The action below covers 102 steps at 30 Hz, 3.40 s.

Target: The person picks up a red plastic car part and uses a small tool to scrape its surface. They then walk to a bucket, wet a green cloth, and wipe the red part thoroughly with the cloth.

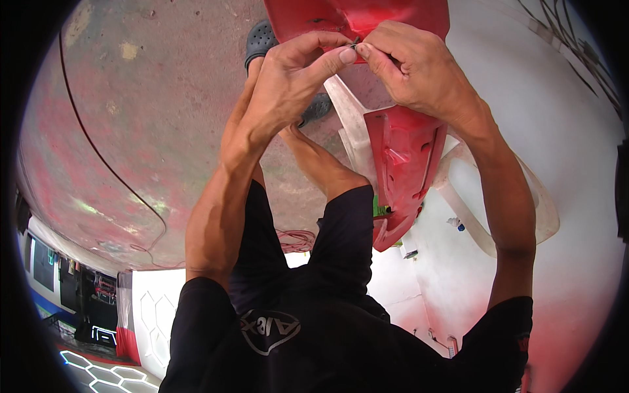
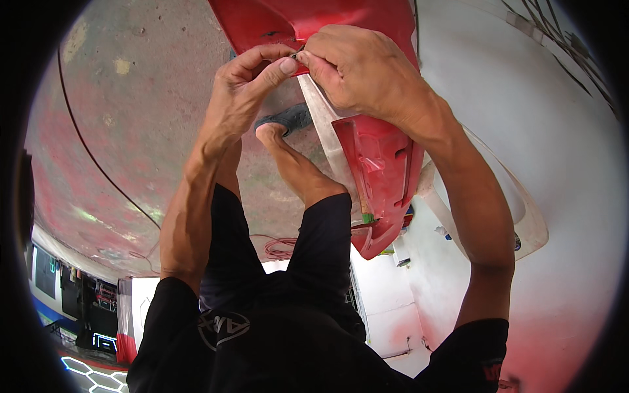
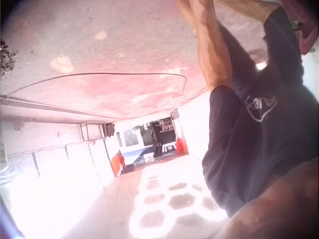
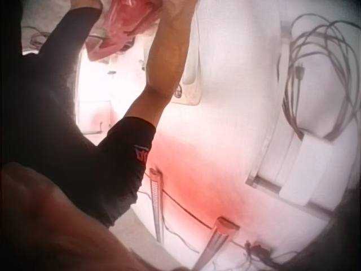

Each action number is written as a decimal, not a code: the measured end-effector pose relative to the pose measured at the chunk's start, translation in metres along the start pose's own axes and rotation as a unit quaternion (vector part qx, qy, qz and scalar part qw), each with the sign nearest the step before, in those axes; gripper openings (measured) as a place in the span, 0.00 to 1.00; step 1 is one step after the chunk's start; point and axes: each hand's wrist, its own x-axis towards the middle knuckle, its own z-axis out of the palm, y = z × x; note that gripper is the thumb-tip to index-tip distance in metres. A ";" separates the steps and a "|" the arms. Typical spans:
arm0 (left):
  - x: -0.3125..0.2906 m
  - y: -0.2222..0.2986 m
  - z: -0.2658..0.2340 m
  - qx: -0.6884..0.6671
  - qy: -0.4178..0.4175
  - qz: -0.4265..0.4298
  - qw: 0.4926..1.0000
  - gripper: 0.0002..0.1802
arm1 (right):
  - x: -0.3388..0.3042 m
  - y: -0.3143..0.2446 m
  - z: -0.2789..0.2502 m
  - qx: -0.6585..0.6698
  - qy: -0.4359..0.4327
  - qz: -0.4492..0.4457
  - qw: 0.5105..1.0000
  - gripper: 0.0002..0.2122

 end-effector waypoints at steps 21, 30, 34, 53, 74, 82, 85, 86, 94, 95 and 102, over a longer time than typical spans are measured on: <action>-0.012 -0.030 0.075 -0.203 0.193 0.069 0.957 0.13 | -0.028 -0.031 0.035 0.064 0.181 0.224 0.955 0.06; -0.011 -0.027 0.042 -0.254 0.035 0.014 0.967 0.17 | -0.031 -0.056 0.036 -0.238 0.156 0.177 0.942 0.14; -0.012 -0.032 0.034 -0.317 -0.018 -0.004 0.948 0.19 | -0.023 -0.064 0.047 -0.284 0.146 0.228 0.920 0.17; -0.019 -0.012 0.012 -0.063 -0.011 0.021 0.998 0.18 | -0.030 -0.040 0.030 0.009 0.032 0.190 0.981 0.10; -0.037 -0.005 0.054 -0.233 0.098 0.008 0.968 0.25 | -0.009 0.026 0.044 -0.207 0.161 -0.156 0.952 0.11; -0.040 0.012 0.088 -0.383 0.180 -0.067 0.904 0.18 | -0.006 0.024 0.060 -0.212 0.212 -0.126 0.946 0.11; -0.039 0.013 0.092 -0.409 0.193 -0.087 0.888 0.12 | -0.006 0.028 0.068 -0.197 0.247 -0.131 0.940 0.09; -0.039 0.010 0.091 -0.388 0.193 -0.074 0.898 0.10 | -0.007 0.027 0.068 -0.199 0.250 -0.126 0.939 0.09; -0.041 0.013 0.097 0.019 0.246 0.028 0.969 0.07 | -0.008 0.027 0.071 -0.203 0.265 -0.106 0.937 0.09; -0.041 0.011 0.096 -0.023 0.240 0.013 0.970 0.08 | -0.009 0.026 0.071 -0.202 0.268 -0.103 0.936 0.09; -0.055 0.016 0.094 -0.165 0.171 -0.055 0.970 0.15 | -0.014 0.007 0.060 -0.205 0.248 -0.050 0.946 0.12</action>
